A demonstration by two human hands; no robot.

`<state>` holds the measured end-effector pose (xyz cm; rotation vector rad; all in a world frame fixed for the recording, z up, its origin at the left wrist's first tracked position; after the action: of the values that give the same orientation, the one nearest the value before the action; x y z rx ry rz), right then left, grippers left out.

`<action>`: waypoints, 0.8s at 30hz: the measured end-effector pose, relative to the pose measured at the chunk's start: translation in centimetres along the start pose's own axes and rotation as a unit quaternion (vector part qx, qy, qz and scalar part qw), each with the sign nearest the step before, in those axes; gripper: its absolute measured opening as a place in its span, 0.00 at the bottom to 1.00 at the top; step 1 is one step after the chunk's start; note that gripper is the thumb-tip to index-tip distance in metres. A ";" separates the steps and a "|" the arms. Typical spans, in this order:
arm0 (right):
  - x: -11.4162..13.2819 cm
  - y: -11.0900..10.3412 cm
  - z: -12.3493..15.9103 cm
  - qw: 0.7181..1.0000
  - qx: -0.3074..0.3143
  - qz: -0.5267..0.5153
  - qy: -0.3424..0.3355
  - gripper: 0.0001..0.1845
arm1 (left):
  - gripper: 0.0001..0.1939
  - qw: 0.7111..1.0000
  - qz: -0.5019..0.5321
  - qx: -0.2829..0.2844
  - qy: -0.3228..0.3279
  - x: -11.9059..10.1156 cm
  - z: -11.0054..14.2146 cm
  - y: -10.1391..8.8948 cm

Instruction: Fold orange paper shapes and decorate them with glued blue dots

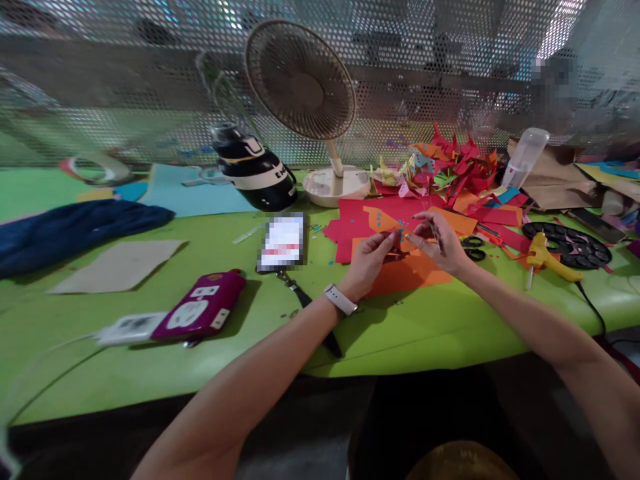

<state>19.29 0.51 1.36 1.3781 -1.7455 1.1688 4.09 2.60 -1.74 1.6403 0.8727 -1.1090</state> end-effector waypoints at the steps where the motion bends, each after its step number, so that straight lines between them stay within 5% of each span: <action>1: -0.1 0.1 0.0 1.000 0.001 0.008 -0.005 0.22 | 0.23 1.000 0.000 0.003 0.000 0.0 0.0 0.1; 8: -0.4 0.2 -0.1 1.000 0.008 0.012 -0.016 0.26 | 0.21 0.999 -0.010 0.031 -0.007 0.4 0.0 0.3; 14: 0.2 -0.1 -0.1 1.000 -0.009 0.013 -0.009 0.19 | 0.24 0.997 -0.043 0.067 -0.006 0.5 0.0 0.8; 24: 1.9 -1.2 0.2 0.988 -0.063 0.141 -0.030 0.15 | 0.21 0.997 -0.059 0.050 0.005 -0.2 0.3 0.9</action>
<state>19.94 -0.49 3.26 1.1282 -2.0698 1.1487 4.76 2.06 -1.34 1.6951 0.9433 -1.2444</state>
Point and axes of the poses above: each hand's wrist, its own z-axis away from the middle knuckle, its own y-axis out of the palm, x = y × z, the point moved 6 cm from there along -z, towards the middle knuckle, and after that the axes turned 6 degrees about y, right-handed, at the moved point
